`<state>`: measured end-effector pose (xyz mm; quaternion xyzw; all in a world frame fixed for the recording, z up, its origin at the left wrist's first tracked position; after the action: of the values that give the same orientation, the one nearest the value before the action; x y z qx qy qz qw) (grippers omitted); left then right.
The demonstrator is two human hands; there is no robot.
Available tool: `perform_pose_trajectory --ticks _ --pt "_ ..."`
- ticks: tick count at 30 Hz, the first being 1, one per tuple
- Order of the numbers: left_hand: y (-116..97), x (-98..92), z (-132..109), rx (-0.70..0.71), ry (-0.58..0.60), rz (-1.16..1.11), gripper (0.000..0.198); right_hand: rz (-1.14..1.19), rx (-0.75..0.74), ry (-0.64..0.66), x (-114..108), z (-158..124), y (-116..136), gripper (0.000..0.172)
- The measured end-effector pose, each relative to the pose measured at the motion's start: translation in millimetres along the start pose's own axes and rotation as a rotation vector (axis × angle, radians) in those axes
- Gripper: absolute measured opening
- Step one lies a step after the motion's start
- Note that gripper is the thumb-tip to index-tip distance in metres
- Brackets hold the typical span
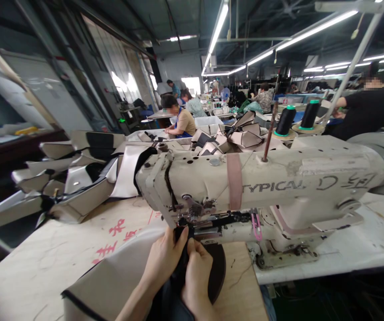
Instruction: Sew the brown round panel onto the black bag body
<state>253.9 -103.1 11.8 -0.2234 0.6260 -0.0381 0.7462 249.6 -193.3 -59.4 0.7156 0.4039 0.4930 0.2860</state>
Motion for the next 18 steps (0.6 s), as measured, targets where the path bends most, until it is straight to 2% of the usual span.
perform_pose_trajectory --ticks 6,13,18 --pt "3.9 -1.4 -1.3 0.009 -0.020 -0.122 0.016 0.061 0.110 0.028 -5.3 3.0 -9.5 0.034" --pt "9.3 4.5 -2.0 -0.029 -0.020 -0.108 0.016 0.071 0.157 -0.001 -7.2 0.2 -9.3 0.034" --pt "9.7 0.5 0.5 -0.061 -0.057 -0.150 0.017 0.040 0.174 -0.007 -4.6 -1.0 -6.0 0.033"
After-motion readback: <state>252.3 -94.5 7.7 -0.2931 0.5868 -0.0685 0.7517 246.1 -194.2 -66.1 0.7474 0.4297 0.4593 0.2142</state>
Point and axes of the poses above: each hand's wrist, its own z-axis towards the middle knuckle, its own x-axis out of the palm, y = z × x, the point moved 6 cm from there along z, towards the middle knuckle, and after that the axes turned 1 degree about x, right-handed, at the moved point
